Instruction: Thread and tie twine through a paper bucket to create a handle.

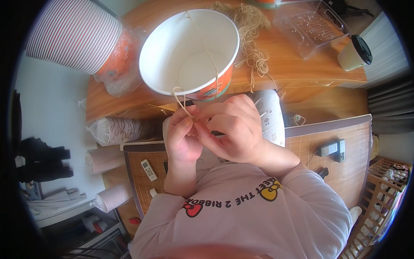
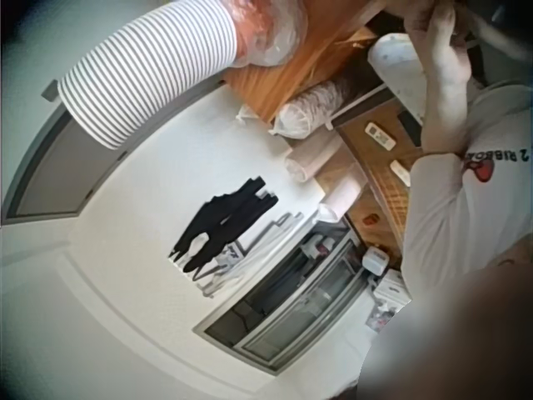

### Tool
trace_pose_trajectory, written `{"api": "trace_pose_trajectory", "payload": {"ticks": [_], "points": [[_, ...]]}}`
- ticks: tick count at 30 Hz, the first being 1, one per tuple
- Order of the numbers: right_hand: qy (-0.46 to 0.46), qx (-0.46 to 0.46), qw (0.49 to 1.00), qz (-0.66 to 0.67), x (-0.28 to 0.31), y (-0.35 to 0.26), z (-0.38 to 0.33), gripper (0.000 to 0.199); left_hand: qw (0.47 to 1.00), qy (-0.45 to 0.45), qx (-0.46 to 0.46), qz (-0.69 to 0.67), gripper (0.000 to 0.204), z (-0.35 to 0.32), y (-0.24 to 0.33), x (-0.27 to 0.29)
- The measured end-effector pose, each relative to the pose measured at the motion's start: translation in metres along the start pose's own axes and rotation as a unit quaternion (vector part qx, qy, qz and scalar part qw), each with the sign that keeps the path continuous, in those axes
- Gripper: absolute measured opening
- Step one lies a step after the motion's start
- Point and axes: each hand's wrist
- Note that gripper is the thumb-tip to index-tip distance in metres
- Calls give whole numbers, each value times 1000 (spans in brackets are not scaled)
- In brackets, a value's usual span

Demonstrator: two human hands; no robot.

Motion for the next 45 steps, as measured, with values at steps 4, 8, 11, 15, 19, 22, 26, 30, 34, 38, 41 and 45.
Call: {"api": "trace_pose_trajectory", "payload": {"ticks": [4, 8, 11, 15, 19, 22, 26, 30, 34, 38, 41, 45], "points": [[16, 16, 1000, -10, -2, 1, -1, 42, 998, -20, 5, -53, 23, 1, -3, 2], [19, 25, 999, -17, 0, 3, -2, 42, 1000, 1, 12, -2, 25, -1, 0, -5], [9, 31, 999, -10, 2, 4, -2, 42, 999, -10, -16, 49, 27, -2, -2, -4], [-3, 5, 1000, 8, 1, 3, -3, 42, 996, -26, -46, 71, 28, 0, -1, -1], [-29, -58, 993, 103, 0, 1, -5, 45, 995, -16, -65, 73, 27, 7, 0, -3], [-30, -59, 988, 137, -1, 3, -8, 47, 994, -11, -64, 84, 24, 9, 2, -4], [-37, -65, 982, 175, -2, 4, -13, 50, 996, -5, -54, 67, 21, 10, 4, -2], [-56, -71, 981, 169, -1, 4, -13, 50, 996, 4, -50, 77, 22, 8, 4, -3], [-68, -74, 983, 156, 1, 3, -11, 49, 995, -12, -49, 89, 21, 7, 5, -6], [-73, -81, 982, 152, 2, 3, -13, 48, 994, -17, -56, 95, 18, 9, 4, -4], [-75, -78, 981, 163, 2, 4, -13, 48, 995, -11, -58, 78, 15, 8, 3, -5], [-71, -78, 977, 187, 3, 4, -14, 47, 995, -10, -53, 84, 13, 7, 2, -5]]}}
Point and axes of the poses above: each hand's wrist, its own z-axis towards the middle knuckle, its own x-axis out of the back of the hand, y = z × x, and after that the axes turned 11 degrees about -x, right-handed
